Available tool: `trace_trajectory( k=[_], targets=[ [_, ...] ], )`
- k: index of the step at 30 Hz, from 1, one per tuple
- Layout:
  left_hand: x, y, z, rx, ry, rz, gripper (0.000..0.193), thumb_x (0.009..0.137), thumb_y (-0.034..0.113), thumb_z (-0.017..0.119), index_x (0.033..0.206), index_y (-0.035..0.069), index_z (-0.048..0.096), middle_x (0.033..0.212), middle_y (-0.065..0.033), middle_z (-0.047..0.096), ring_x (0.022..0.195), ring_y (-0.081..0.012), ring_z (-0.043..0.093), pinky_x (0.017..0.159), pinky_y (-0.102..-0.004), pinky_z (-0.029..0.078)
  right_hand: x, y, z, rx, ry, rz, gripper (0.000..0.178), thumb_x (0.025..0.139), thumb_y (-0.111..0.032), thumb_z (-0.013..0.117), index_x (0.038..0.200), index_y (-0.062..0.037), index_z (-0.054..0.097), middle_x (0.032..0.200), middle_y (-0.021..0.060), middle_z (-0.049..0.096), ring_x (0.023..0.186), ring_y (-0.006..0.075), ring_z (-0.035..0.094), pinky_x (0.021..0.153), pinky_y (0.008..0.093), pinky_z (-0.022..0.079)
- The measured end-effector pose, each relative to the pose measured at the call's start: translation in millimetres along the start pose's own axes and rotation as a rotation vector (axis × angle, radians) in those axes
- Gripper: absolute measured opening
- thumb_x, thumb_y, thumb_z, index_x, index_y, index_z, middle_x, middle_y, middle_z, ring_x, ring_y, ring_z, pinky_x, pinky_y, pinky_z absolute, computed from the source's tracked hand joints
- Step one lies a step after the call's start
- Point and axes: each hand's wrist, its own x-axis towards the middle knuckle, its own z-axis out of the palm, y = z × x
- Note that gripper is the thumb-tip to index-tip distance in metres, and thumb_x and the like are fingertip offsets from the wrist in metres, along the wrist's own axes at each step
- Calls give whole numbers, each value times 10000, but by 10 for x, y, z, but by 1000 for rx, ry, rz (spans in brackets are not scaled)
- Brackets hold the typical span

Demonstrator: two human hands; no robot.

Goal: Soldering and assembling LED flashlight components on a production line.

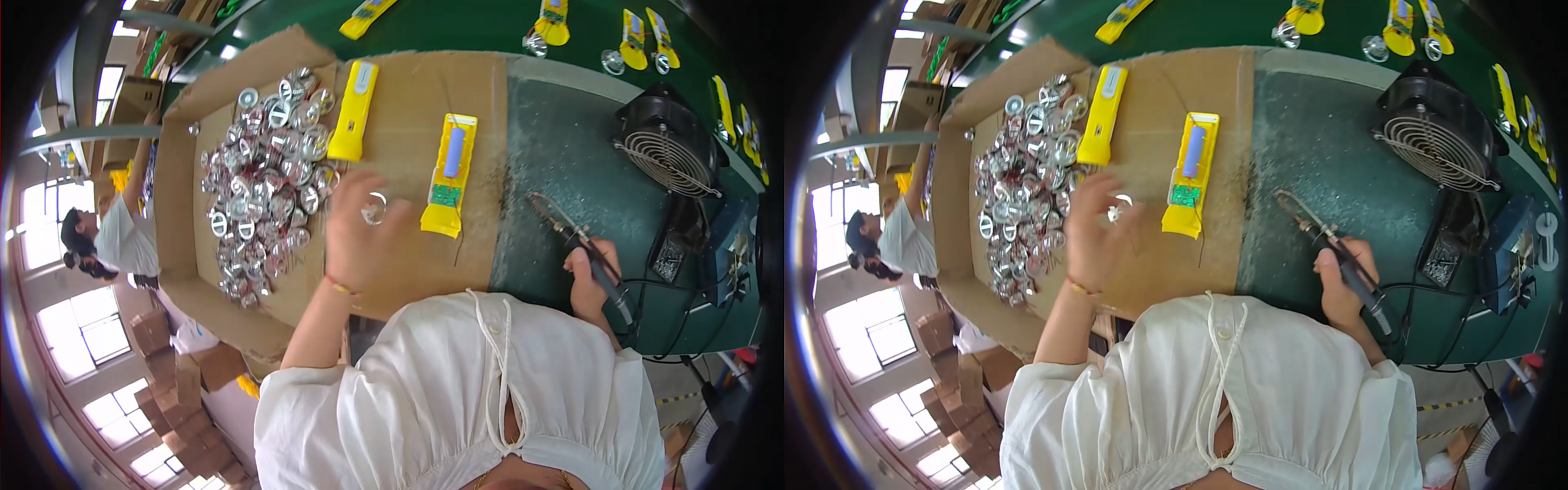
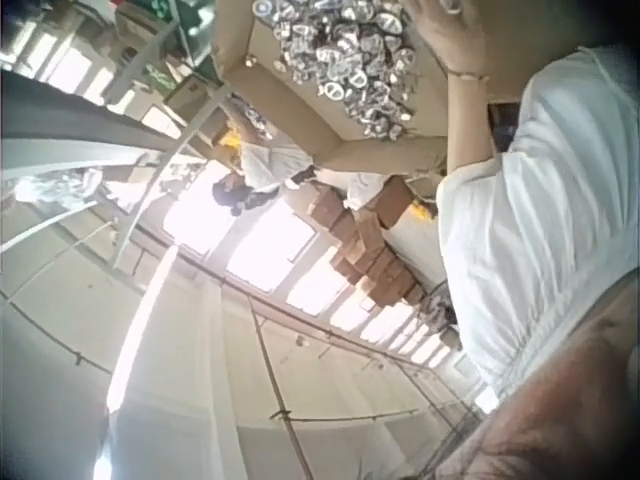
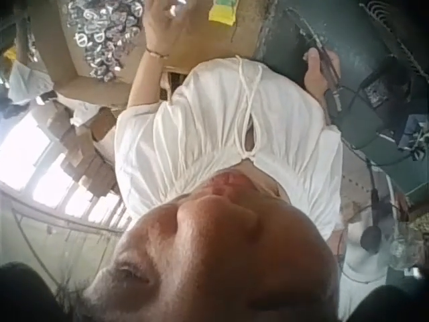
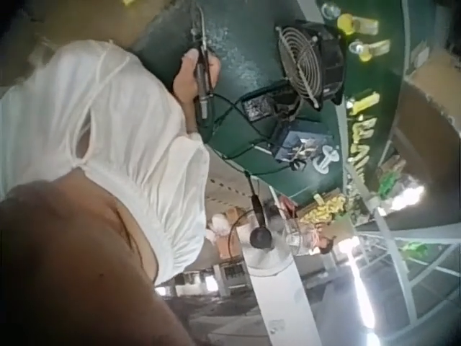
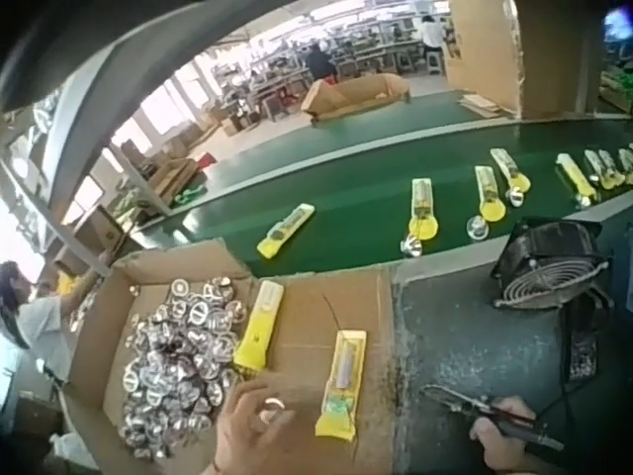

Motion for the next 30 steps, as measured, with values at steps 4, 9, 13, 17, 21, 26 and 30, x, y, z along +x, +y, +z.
trace_trajectory(
  k=[4,9,13,17,21,26,30],
  targets=[
    [-220,-381,-563,431,174,65,315,685,14,634,990,77,586,998,-87,550,877,-239,557,695,-334,461,11,6,1,-1,17,0,155,818,-89,575,911,12,503,660,59,547,572,103,525,532,221,431],
    [-460,-329,-360,771,-184,572,286,767,164,520,1046,202,568,1220,-21,458,1143,-202,426,934,-434,336,-18,-38,20,5,14,-15,151,822,-92,573,915,14,518,657,60,547,567,102,523,527,216,428],
    [-247,-405,-95,622,-188,618,64,749,172,555,800,139,572,1067,7,555,1080,-181,476,931,-434,334,-67,-144,100,7,-2,-34,148,823,-92,574,908,16,518,655,63,548,563,101,520,527,215,430],
    [-245,-185,-54,144,-125,239,77,727,124,624,793,85,636,760,-21,615,819,-166,589,807,-353,422,-180,-261,209,92,-60,-3,124,819,-60,563,899,19,510,647,64,541,559,105,519,532,218,437],
    [-319,-24,241,-497,-182,-391,121,756,77,639,859,21,663,647,-72,617,613,-129,614,564,-230,464,-234,-334,428,-15,-202,1,163,768,-90,652,856,1,549,690,60,595,599,92,556,540,225,451],
    [-329,-40,427,-307,-71,-197,92,740,93,655,759,3,646,705,-95,573,605,-171,574,560,-269,448,-170,-375,634,-165,-223,-102,160,754,-101,671,831,-5,567,650,34,587,553,65,524,517,217,424],
    [-304,-14,446,-366,-101,-255,93,736,97,655,737,5,637,737,-98,547,598,-187,545,558,-289,436,-135,-355,689,-136,-251,-117,156,768,-87,653,851,3,556,663,40,586,587,71,534,541,215,437]
  ],
)
